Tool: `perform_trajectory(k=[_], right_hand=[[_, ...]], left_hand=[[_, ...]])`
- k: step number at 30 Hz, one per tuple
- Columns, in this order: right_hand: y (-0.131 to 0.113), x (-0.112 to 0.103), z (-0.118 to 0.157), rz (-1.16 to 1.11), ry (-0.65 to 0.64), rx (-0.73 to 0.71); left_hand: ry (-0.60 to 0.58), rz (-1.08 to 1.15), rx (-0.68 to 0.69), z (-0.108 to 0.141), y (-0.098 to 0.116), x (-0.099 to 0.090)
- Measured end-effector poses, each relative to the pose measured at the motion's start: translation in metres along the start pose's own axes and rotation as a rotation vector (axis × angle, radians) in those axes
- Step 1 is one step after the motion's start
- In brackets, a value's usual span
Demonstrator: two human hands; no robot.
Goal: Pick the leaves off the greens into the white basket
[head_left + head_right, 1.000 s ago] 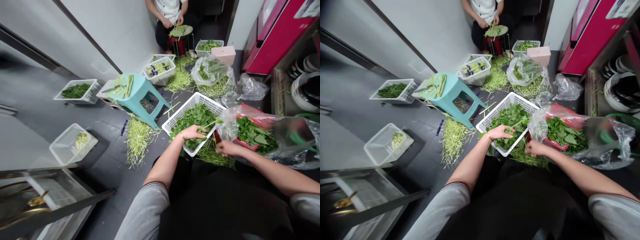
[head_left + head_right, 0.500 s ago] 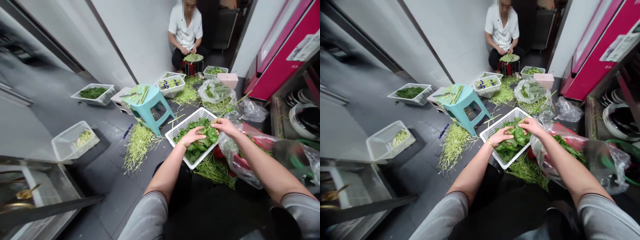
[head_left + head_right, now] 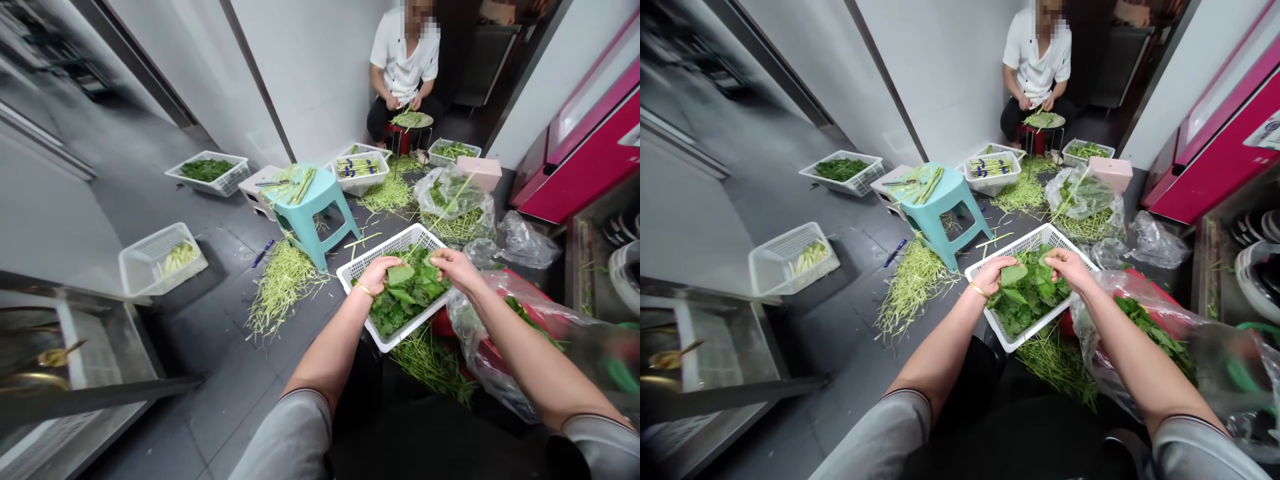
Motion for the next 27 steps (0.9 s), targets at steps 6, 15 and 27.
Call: perform_trajectory(k=[6,15,27], right_hand=[[-0.008,0.042,0.0,0.214,-0.408,-0.074],[0.001,-0.025,-0.027,1.027,-0.248,-0.197],[0.021,0.047,-0.007,0.552,-0.235,-0.169]], left_hand=[[-0.094,0.01,-0.224,-0.011,-0.021,0.02],[-0.052,-0.189,-0.142,-0.008,-0.011,0.014],[0.047,0.294,0.202,-0.023,-0.004,0.009]])
Point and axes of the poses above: each hand's wrist, its own z-axis away from the middle knuckle, its own x-axis out of the palm, y = z × x, the point moved 6 cm from there along -z, towards the middle knuckle, and after that the axes turned 15 degrees about -x, right-handed, at the moved point
